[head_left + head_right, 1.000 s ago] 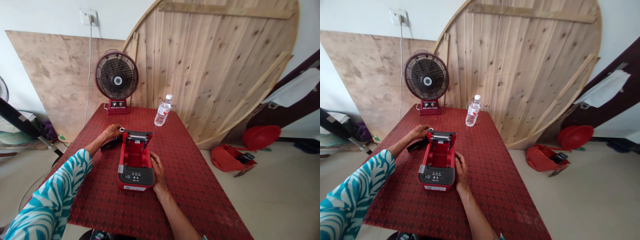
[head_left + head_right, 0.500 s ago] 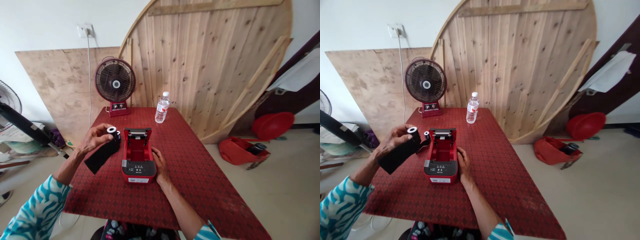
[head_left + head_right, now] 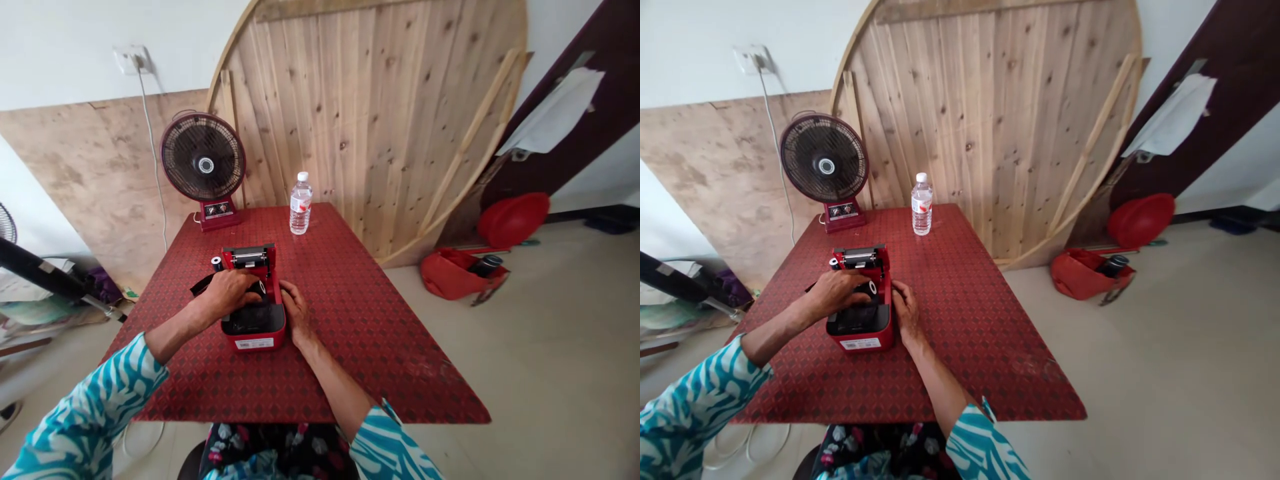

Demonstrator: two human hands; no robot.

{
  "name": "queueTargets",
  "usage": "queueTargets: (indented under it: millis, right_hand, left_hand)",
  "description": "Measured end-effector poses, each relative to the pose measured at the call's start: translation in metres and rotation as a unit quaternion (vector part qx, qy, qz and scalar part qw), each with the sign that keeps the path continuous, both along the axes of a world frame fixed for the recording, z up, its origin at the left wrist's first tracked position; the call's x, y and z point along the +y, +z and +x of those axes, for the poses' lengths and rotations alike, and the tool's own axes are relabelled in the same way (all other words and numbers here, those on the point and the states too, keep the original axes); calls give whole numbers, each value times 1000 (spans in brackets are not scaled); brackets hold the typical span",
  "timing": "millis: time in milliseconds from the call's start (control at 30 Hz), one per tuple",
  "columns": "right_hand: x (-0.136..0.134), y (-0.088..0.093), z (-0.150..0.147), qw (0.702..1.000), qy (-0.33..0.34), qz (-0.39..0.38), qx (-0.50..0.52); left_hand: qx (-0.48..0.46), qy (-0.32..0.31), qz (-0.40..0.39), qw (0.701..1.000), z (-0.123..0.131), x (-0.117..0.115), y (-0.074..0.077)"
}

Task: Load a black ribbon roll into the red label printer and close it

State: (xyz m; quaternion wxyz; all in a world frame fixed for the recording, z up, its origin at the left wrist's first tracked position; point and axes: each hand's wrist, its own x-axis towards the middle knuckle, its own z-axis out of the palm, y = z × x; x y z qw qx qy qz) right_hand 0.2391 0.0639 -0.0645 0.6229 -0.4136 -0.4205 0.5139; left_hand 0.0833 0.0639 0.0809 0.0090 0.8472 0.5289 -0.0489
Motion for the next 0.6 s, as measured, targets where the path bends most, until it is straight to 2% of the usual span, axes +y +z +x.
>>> queueTargets:
  millis: [200, 367, 500, 600]
  right_hand:
    - [-1, 5, 0, 1000, 5, -11, 3]
    - [-2, 8, 0, 1000, 5, -8, 1]
    - [-1, 3, 1, 1000, 6, -2, -2]
    - [-1, 2, 2, 1000, 7, 0, 0]
  left_hand:
    - [57, -3, -33, 998, 20, 9, -9]
    - [44, -42, -75, 995, 20, 28, -14]
    - [-9, -82, -92, 992, 7, 28, -8]
    - [-147, -97, -72, 982, -13, 8, -2]
